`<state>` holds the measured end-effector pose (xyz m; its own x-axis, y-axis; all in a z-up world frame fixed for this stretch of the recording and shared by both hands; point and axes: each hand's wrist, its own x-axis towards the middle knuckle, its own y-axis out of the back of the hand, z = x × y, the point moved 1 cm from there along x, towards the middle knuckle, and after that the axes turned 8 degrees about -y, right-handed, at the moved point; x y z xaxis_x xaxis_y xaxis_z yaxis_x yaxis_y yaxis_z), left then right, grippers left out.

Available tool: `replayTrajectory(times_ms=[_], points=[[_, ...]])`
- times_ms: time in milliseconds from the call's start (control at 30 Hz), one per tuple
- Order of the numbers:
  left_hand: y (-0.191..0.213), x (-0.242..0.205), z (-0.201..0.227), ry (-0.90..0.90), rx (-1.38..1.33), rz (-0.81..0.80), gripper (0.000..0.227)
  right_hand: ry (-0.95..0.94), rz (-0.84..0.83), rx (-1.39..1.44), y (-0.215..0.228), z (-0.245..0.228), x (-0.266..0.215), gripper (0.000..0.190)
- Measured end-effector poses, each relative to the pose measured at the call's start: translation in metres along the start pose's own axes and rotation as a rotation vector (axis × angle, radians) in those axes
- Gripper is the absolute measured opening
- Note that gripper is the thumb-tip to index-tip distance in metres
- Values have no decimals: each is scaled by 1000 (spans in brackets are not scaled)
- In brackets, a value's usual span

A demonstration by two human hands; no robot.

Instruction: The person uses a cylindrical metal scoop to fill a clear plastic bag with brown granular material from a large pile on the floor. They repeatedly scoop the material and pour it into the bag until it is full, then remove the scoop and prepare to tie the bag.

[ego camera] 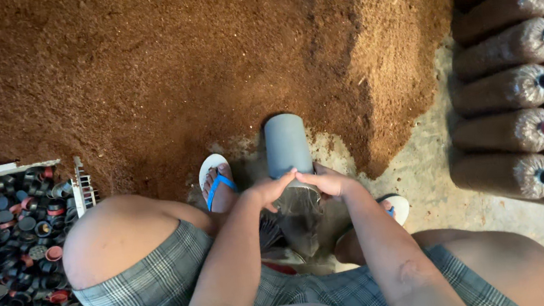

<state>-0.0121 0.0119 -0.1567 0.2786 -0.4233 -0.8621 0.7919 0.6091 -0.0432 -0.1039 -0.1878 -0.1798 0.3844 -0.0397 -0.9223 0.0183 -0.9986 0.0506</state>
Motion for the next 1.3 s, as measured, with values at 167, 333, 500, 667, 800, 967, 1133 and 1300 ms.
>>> replayTrajectory(times_ms=[167,333,500,667,800,967,1133,1300], points=[[10,-29,29,-68,177,146,123,48,130,-179,-20,-69,-73,110],[4,22,1,-120,91,210,121,68,207,-95,-11,-41,-8,118],[6,-4,20,-57,127,191,116,51,172,-63,-23,-66,-39,115],[11,-3,29,-116,51,213,106,93,190,-21,-22,-70,-26,115],[14,3,28,-194,-7,237,102,253,217,139,-27,-72,-20,103],[19,-4,31,-222,40,308,97,369,182,280,-22,-63,-10,104],[17,-24,53,-348,6,360,93,465,184,355,-16,-74,-31,111],[13,-35,73,-476,-4,307,110,603,193,394,-10,-81,-45,117]])
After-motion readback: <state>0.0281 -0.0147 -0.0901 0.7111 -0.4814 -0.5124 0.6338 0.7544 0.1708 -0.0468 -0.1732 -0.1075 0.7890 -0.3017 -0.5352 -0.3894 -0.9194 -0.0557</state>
